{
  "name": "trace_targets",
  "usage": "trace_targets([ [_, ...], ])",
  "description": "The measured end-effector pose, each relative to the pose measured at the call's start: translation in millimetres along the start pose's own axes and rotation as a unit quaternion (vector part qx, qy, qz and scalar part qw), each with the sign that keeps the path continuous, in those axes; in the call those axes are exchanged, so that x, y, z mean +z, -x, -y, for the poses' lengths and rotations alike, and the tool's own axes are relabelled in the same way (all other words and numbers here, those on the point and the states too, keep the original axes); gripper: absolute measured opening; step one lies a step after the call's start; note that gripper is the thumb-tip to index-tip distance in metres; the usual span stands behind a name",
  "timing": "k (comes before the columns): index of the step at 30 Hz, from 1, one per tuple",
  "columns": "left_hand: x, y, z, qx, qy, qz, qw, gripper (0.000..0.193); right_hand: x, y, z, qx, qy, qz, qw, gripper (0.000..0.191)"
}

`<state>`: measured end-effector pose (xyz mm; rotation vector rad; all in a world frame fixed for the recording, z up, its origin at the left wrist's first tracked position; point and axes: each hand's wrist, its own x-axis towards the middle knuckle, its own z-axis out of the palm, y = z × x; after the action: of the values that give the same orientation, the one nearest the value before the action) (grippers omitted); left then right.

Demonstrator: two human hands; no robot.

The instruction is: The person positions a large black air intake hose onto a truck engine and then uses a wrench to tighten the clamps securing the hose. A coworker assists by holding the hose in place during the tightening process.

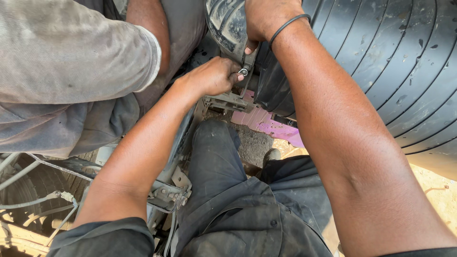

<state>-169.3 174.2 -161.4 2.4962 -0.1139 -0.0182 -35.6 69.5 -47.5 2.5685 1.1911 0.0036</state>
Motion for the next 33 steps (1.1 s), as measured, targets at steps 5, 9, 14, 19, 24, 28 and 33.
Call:
trace_targets([
  [5, 25, 21, -10, -0.020, 0.099, -0.110, 0.989, 0.031, -4, -2, -1, -0.012, 0.028, -0.030, 0.999, 0.073],
  [9, 71, 19, -29, -0.124, 0.436, -0.173, 0.874, 0.034, 2, 0, 0, -0.004, 0.014, -0.019, 1.000, 0.066],
  [14, 107, -3, -49, -0.218, 0.720, -0.205, 0.626, 0.033, 7, -1, 1, -0.006, 0.037, -0.042, 0.998, 0.066],
  [19, 106, 0, -48, -0.218, 0.710, -0.204, 0.638, 0.029, 5, -3, 0, 0.010, 0.004, -0.012, 1.000, 0.065],
  [24, 100, 3, -48, -0.187, 0.705, -0.207, 0.652, 0.026, 5, -3, 0, -0.015, 0.059, -0.044, 0.997, 0.066],
  [28, 95, 1, -46, -0.224, 0.776, -0.174, 0.563, 0.026, 4, -3, 0, -0.011, 0.057, -0.033, 0.998, 0.065],
  [33, 100, 2, -42, -0.221, 0.788, -0.185, 0.544, 0.030, 2, -1, -2, -0.006, 0.019, -0.023, 1.000, 0.066],
])
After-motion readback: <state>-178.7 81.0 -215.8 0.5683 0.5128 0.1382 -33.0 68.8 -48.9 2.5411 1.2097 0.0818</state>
